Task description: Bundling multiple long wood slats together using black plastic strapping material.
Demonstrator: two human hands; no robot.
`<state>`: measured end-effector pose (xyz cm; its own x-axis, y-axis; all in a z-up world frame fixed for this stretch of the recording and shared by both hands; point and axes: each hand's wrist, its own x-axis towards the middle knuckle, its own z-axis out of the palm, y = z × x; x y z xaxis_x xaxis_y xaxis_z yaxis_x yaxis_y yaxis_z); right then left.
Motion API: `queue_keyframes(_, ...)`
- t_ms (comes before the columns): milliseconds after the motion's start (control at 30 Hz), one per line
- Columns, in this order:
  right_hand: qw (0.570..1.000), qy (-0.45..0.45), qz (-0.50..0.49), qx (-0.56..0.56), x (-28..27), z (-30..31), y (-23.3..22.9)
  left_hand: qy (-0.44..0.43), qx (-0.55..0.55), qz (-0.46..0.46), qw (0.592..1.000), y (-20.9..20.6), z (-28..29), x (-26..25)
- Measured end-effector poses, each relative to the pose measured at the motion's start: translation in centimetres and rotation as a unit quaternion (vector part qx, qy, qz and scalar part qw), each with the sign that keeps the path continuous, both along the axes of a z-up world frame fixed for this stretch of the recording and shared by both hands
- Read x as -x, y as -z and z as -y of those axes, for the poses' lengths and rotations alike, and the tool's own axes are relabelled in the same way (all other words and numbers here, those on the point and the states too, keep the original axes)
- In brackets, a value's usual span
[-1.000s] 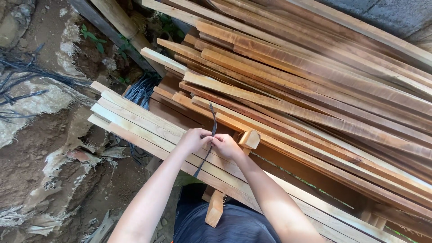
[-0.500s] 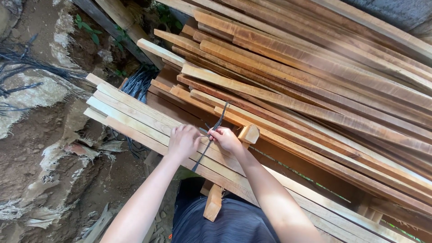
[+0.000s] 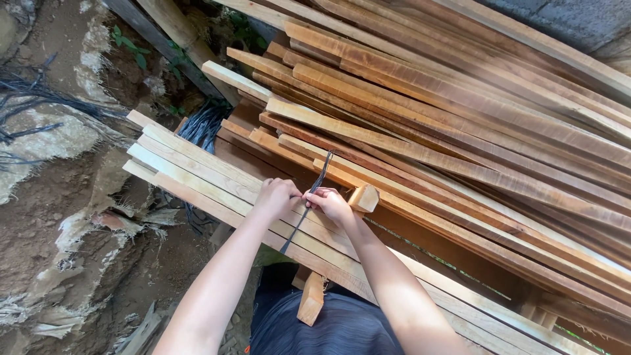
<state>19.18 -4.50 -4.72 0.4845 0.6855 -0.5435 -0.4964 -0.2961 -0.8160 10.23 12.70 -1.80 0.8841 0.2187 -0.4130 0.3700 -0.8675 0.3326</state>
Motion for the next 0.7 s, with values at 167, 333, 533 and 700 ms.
queue_keyframes(167,1.000,-0.001,0.009,-0.002,0.2,-0.1,1.6,0.028,-0.072,0.124,0.989,-0.5,1.8,2.8)
queue_keyframes(333,1.000,0.003,0.005,-0.002,-0.1,0.1,1.8,-0.012,-0.074,0.129,0.989,-1.5,3.4,3.1)
queue_keyframes(533,1.000,0.001,-0.006,0.028,0.3,0.3,1.7,-0.247,0.106,-0.062,0.961,-5.0,5.0,1.3)
queue_keyframes(700,1.000,-0.002,0.015,0.009,-0.1,0.1,1.1,-0.327,0.130,-0.093,0.931,-6.3,5.4,0.1)
